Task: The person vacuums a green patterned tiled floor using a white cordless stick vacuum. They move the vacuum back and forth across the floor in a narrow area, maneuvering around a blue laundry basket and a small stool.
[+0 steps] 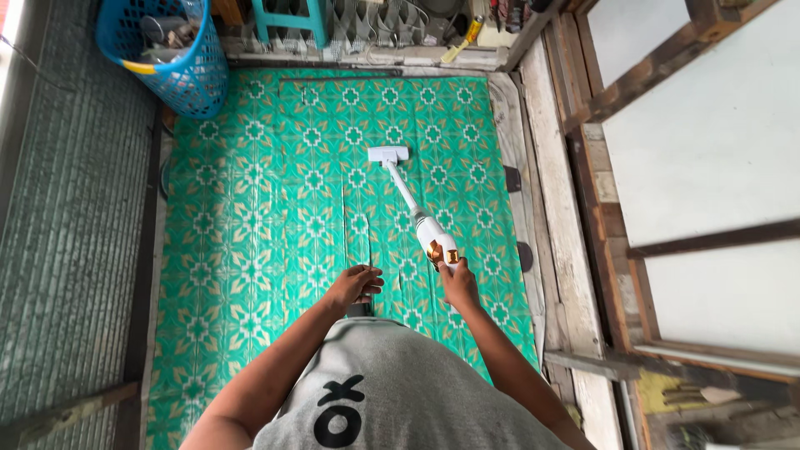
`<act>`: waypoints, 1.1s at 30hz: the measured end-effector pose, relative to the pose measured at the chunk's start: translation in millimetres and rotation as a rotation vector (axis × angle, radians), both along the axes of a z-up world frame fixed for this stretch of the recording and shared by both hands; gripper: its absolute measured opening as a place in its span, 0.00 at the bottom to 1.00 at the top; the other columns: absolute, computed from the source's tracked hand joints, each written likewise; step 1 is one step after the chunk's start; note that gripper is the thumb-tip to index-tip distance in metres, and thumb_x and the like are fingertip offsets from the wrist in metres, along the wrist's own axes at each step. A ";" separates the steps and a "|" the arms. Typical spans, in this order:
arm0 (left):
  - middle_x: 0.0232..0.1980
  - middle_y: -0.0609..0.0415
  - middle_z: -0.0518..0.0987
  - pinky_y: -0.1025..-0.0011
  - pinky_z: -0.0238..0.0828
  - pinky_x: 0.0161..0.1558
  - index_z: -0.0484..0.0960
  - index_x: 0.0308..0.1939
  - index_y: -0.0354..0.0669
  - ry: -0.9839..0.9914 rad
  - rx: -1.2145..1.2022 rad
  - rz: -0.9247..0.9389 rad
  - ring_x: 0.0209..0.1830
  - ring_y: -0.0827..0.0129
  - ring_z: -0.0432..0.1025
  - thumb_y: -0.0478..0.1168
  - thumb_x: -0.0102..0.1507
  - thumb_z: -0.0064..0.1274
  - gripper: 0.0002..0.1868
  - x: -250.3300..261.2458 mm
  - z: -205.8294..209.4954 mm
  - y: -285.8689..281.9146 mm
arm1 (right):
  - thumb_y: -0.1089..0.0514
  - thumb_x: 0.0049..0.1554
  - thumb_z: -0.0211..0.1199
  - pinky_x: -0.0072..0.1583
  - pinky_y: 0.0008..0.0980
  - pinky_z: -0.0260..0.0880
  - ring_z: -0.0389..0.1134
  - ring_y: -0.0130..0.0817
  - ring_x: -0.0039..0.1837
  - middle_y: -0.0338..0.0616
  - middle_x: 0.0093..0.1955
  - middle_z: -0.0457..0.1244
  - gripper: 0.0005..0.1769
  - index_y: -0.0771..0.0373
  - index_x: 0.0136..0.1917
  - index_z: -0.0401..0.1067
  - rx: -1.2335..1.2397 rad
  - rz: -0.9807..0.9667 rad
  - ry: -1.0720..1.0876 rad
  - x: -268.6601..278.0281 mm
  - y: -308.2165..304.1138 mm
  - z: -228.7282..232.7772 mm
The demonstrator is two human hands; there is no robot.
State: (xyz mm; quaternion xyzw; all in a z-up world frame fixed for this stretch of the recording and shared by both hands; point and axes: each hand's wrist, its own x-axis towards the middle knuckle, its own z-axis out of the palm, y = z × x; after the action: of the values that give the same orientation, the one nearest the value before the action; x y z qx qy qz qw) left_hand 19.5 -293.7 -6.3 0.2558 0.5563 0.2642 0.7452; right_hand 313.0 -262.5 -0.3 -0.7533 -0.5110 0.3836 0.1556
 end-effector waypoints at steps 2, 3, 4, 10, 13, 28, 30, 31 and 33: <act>0.49 0.57 0.84 0.67 0.73 0.46 0.79 0.56 0.47 0.024 0.008 0.007 0.45 0.71 0.78 0.50 0.68 0.48 0.17 -9.8 -0.3 27.7 | 0.36 0.62 0.58 0.40 0.44 0.74 0.75 0.52 0.36 0.63 0.42 0.71 0.33 0.70 0.58 0.62 0.032 0.036 -0.055 -6.5 24.4 -7.3; 0.49 0.57 0.84 0.66 0.73 0.45 0.79 0.56 0.48 0.035 0.001 0.011 0.45 0.70 0.78 0.50 0.68 0.48 0.17 -12.8 -0.6 32.3 | 0.37 0.61 0.58 0.38 0.44 0.75 0.75 0.53 0.36 0.63 0.43 0.71 0.32 0.70 0.58 0.62 0.022 0.018 -0.019 -8.8 30.4 -8.1; 0.49 0.56 0.84 0.66 0.73 0.46 0.79 0.56 0.48 0.013 0.005 0.023 0.45 0.70 0.78 0.50 0.68 0.47 0.17 -13.1 -0.6 33.3 | 0.38 0.61 0.58 0.36 0.45 0.76 0.74 0.54 0.36 0.63 0.45 0.70 0.32 0.70 0.58 0.61 0.011 -0.002 0.017 -12.0 40.4 -7.4; 0.49 0.57 0.83 0.67 0.72 0.49 0.80 0.56 0.47 -0.025 0.045 0.080 0.47 0.71 0.78 0.49 0.68 0.47 0.17 -22.0 14.9 83.8 | 0.39 0.60 0.59 0.34 0.45 0.77 0.74 0.55 0.36 0.63 0.47 0.69 0.32 0.72 0.58 0.60 0.026 0.010 0.061 -32.5 117.6 -6.9; 0.48 0.57 0.84 0.67 0.72 0.48 0.81 0.55 0.47 -0.019 0.039 0.123 0.47 0.71 0.77 0.50 0.68 0.49 0.17 -25.6 36.3 113.9 | 0.39 0.59 0.59 0.34 0.46 0.77 0.74 0.53 0.36 0.62 0.47 0.70 0.32 0.72 0.57 0.61 0.029 0.002 0.061 -39.0 159.5 -10.6; 0.49 0.56 0.84 0.66 0.72 0.48 0.81 0.54 0.47 0.000 0.080 0.320 0.48 0.69 0.78 0.53 0.67 0.52 0.19 -39.1 25.2 280.6 | 0.38 0.60 0.58 0.35 0.44 0.76 0.74 0.51 0.32 0.62 0.45 0.71 0.34 0.72 0.59 0.60 0.004 0.100 0.052 -43.0 392.4 -22.6; 0.50 0.55 0.83 0.65 0.72 0.49 0.80 0.54 0.46 -0.006 0.097 0.327 0.48 0.69 0.77 0.53 0.67 0.52 0.19 -37.0 25.8 296.0 | 0.39 0.60 0.59 0.34 0.44 0.76 0.74 0.51 0.32 0.61 0.45 0.70 0.34 0.72 0.60 0.59 -0.017 0.098 0.048 -44.5 410.3 -20.0; 0.50 0.56 0.83 0.65 0.72 0.49 0.80 0.55 0.47 -0.001 0.088 0.327 0.49 0.69 0.77 0.53 0.67 0.52 0.19 -36.3 25.6 299.0 | 0.39 0.60 0.59 0.34 0.45 0.76 0.74 0.51 0.32 0.60 0.46 0.70 0.34 0.72 0.60 0.59 -0.026 0.090 0.036 -44.8 415.9 -19.6; 0.51 0.57 0.84 0.66 0.73 0.50 0.80 0.55 0.48 0.007 0.075 0.323 0.50 0.70 0.78 0.52 0.67 0.51 0.18 -32.4 25.3 305.5 | 0.39 0.60 0.59 0.34 0.45 0.77 0.74 0.52 0.32 0.60 0.46 0.69 0.34 0.72 0.60 0.59 -0.037 0.087 0.020 -42.1 418.5 -19.9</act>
State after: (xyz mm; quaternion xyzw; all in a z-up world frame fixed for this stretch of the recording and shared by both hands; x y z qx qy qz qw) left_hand -12.9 11.7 19.0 0.1917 0.5827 0.4000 0.6810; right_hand 270.9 156.0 -20.1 -0.7293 -0.5346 0.4068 0.1300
